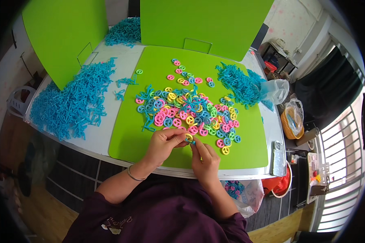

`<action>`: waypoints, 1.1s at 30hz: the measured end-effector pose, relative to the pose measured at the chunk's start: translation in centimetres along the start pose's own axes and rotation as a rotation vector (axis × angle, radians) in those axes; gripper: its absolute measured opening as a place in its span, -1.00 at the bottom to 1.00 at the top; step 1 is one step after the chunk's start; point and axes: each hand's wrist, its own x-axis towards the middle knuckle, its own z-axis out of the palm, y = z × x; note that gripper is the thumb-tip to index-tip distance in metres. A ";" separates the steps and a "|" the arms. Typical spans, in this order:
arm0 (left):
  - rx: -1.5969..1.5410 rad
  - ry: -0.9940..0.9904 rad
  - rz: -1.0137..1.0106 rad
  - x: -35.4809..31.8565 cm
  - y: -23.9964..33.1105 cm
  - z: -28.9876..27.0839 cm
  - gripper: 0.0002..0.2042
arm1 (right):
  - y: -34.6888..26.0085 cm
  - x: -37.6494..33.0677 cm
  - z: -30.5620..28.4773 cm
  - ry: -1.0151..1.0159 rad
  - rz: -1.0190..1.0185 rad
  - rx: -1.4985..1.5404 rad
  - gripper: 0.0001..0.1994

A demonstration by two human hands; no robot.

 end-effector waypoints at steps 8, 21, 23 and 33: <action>0.048 -0.150 0.035 0.1 0.2 -0.7 -0.81 | 0.0 0.1 -0.4 -0.011 0.150 0.079 -0.73; 1.303 0.040 0.351 0.9 5.0 -4.2 -0.66 | -0.2 -4.6 -19.1 -0.376 0.380 -0.178 -0.69; 1.336 0.006 0.347 1.1 4.9 -4.5 -0.67 | -0.4 -5.6 -21.8 -0.548 0.220 -0.456 -0.60; 1.279 -0.110 0.326 1.8 3.2 -3.8 -0.76 | 1.4 -0.2 -14.1 -0.323 0.156 -0.119 -0.73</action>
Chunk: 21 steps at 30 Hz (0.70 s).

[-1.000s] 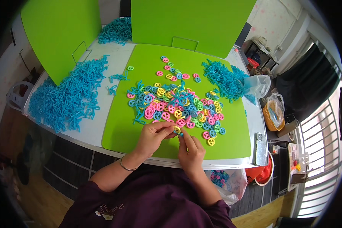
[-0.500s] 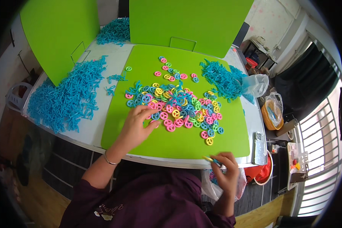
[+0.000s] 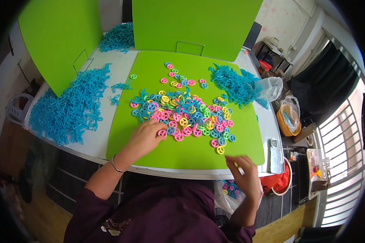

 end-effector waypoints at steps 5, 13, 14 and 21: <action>-0.088 0.008 0.004 0.4 -0.7 0.2 -0.76 | 0.8 9.0 5.8 0.063 -0.163 0.048 -0.84; -0.108 0.019 -0.098 0.7 -0.3 0.3 -0.80 | 0.4 16.5 10.8 -0.010 -0.370 -0.159 -0.77; -0.085 0.034 -0.050 0.6 -0.6 0.5 -0.80 | 0.8 16.8 11.2 -0.010 -0.372 -0.159 -0.77; -0.320 0.024 -0.167 0.5 -0.8 0.4 -0.81 | 0.4 15.5 10.2 -0.041 -0.175 0.102 -0.78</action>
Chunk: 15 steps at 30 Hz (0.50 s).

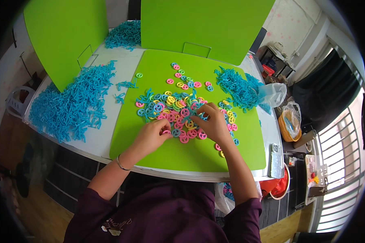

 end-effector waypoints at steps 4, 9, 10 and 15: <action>-0.123 0.122 0.084 0.2 0.3 0.6 -0.84 | -0.2 -1.5 -0.7 -0.110 0.298 0.320 -0.83; -0.529 0.020 -0.075 0.6 0.0 0.8 -0.80 | 0.6 -2.1 -0.1 -0.069 0.451 0.707 -0.70; -0.529 0.019 -0.076 0.6 -0.1 0.9 -0.80 | 0.5 -2.2 -0.3 -0.073 0.408 0.717 -0.61; -0.529 -0.021 -0.049 0.4 -0.1 1.1 -0.75 | 1.1 -2.3 0.3 -0.127 0.318 0.705 -0.43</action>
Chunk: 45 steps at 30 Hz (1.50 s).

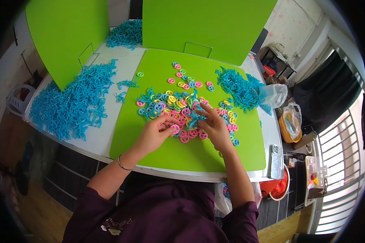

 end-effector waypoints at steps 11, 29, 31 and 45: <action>-0.094 0.010 -0.037 -0.2 0.6 0.0 -0.76 | -0.9 -0.6 1.2 0.095 -0.153 -0.211 -0.49; -0.205 -0.067 -0.158 -0.1 0.1 0.2 -0.72 | 0.0 -0.7 2.0 -0.079 -0.010 -0.015 -0.68; -0.183 -0.036 -0.152 -0.1 0.1 0.0 -0.73 | -0.1 -0.7 1.9 -0.091 0.013 0.025 -0.65; -0.420 -0.218 -0.254 -0.2 1.3 -0.2 -0.79 | 0.0 -1.0 1.4 -0.298 0.133 0.191 -0.60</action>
